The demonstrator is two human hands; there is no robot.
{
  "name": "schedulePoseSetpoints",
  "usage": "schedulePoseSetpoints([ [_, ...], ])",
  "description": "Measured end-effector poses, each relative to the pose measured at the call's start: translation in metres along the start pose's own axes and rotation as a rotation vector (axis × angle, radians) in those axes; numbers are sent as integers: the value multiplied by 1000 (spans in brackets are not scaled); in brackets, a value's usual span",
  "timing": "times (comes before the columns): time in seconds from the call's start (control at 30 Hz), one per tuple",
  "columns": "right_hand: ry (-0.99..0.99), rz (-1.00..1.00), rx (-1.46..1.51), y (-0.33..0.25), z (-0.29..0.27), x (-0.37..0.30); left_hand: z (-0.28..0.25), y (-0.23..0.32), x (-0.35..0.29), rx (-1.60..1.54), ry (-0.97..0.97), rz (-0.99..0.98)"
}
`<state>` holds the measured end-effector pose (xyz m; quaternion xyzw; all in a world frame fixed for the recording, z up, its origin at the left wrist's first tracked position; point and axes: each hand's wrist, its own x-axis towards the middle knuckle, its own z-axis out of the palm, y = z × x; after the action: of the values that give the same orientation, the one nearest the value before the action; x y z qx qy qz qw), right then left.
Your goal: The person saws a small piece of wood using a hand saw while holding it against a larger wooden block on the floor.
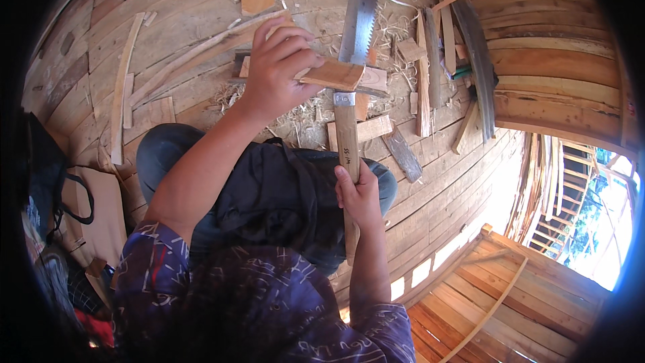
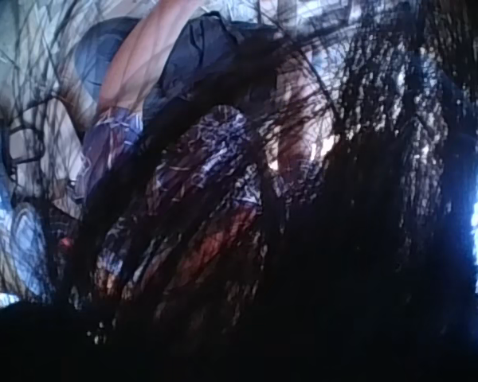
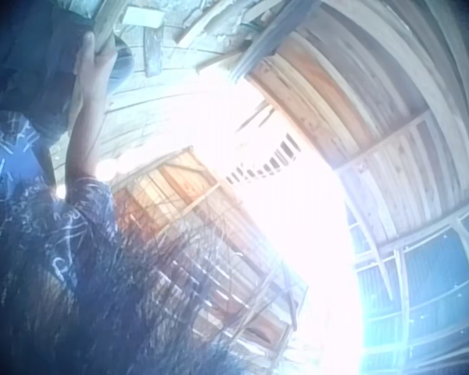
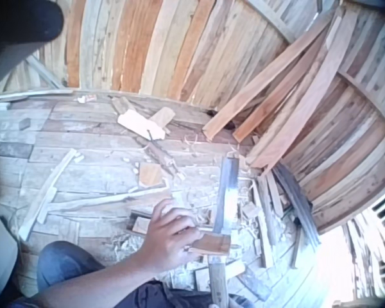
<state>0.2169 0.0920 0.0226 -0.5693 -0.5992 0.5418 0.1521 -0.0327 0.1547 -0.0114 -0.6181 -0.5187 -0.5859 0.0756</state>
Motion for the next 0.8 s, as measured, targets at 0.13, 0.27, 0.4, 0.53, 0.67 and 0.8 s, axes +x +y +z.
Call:
schedulePoseSetpoints([
  [0.13,18,3,-11,-3,1,-2,-1,2,-1,-1,-2,-8],
  [0.27,17,-10,-20,-3,0,-3,1,2,0,-35,6,-18],
  [0.4,41,-23,-41,-3,0,-1,8,-6,-6,-63,-14,-43],
  [0.53,68,-25,-157,1,-8,11,13,-10,-13,15,-139,-155],
  [0.67,213,-53,-338,24,-30,39,23,-23,-33,205,-464,-426],
  [0.8,356,-84,-751,36,-60,78,34,-46,-64,486,-964,-603],
])
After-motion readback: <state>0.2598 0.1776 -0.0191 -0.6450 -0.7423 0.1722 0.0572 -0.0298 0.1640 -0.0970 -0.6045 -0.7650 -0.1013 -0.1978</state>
